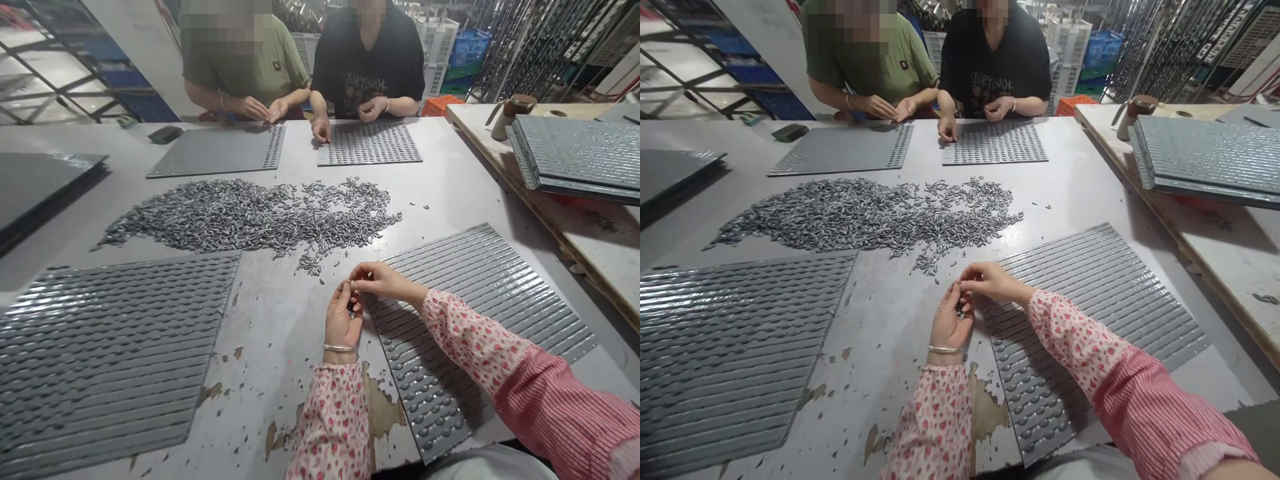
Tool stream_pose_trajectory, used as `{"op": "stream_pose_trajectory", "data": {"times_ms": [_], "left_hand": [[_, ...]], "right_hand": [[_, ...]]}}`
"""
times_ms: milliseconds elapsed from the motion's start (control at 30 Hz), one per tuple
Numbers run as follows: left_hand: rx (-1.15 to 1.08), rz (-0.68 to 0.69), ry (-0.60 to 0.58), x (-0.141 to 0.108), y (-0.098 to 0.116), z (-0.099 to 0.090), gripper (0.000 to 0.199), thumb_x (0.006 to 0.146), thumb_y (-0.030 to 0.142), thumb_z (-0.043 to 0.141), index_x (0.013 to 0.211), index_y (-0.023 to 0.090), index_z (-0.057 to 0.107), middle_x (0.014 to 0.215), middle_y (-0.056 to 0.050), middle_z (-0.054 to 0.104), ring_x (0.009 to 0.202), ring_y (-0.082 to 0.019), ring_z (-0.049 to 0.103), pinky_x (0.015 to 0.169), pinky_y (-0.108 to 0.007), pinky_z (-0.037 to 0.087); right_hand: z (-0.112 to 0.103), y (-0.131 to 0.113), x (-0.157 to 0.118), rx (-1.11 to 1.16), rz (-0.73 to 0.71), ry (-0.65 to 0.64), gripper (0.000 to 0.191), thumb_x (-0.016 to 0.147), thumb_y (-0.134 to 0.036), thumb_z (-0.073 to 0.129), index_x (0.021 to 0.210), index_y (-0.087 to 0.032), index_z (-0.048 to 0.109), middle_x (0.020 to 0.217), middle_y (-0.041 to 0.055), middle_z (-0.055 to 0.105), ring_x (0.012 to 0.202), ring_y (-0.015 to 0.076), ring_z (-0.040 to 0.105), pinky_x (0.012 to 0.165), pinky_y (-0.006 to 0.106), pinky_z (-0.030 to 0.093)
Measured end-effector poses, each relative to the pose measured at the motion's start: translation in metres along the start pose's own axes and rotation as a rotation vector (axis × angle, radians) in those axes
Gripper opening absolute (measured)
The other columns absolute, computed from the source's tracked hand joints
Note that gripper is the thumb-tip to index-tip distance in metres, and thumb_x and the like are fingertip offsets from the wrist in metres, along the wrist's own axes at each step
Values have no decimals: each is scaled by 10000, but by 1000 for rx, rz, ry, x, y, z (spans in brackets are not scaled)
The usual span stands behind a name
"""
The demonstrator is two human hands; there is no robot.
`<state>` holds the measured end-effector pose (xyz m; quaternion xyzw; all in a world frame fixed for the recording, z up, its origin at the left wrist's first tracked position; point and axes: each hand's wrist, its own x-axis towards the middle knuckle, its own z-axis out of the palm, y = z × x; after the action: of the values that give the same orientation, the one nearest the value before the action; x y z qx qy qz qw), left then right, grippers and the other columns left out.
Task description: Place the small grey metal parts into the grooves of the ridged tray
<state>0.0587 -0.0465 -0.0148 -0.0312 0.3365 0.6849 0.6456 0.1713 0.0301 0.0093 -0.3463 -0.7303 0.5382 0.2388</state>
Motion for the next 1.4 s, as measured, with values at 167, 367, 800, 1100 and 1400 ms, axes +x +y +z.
{"op": "stream_pose_trajectory", "data": {"times_ms": [167, 367, 800, 1100, 1400], "left_hand": [[-34, -30, 23, -4, 6, 5, 98, 840, 164, 545, 888, 109, 610, 706, 0, 522, 506, -20, 437, 382, -97, 329], [-144, -123, 95, -7, 16, 10, 166, 889, 92, 396, 926, 93, 558, 752, -15, 495, 509, -5, 446, 408, -73, 369], [-69, -102, -10, -6, 10, 5, 186, 855, 103, 411, 950, 121, 571, 701, -7, 498, 465, -32, 391, 371, -112, 321], [-64, -83, -64, -21, 4, 19, 143, 878, 119, 454, 831, 121, 589, 761, -34, 546, 520, -26, 420, 424, -101, 356], [202, -155, 72, -130, -39, 8, 169, 667, 185, 740, 806, 145, 652, 731, -21, 596, 503, -27, 426, 398, -114, 336]], "right_hand": [[-5, 2, 6, 90, 20, 21, 221, 768, -252, 574, 941, -127, 633, 675, -18, 582, 604, 92, 492, 567, 205, 381], [-20, 22, 18, -149, 139, 266, 109, 748, -198, 588, 805, -137, 658, 691, -10, 620, 607, 95, 509, 609, 215, 392], [-7, 41, 25, -790, 48, 377, 129, 780, -308, 639, 799, -181, 652, 822, 63, 602, 845, 206, 464, 782, 325, 376], [-23, -2, -25, -182, -60, 287, 89, 808, -238, 573, 778, -155, 592, 714, -7, 584, 669, 114, 504, 634, 236, 400], [-26, -34, -155, 53, 30, 11, 204, 819, -369, 605, 821, -165, 613, 747, 10, 591, 670, 111, 509, 620, 235, 417]]}}
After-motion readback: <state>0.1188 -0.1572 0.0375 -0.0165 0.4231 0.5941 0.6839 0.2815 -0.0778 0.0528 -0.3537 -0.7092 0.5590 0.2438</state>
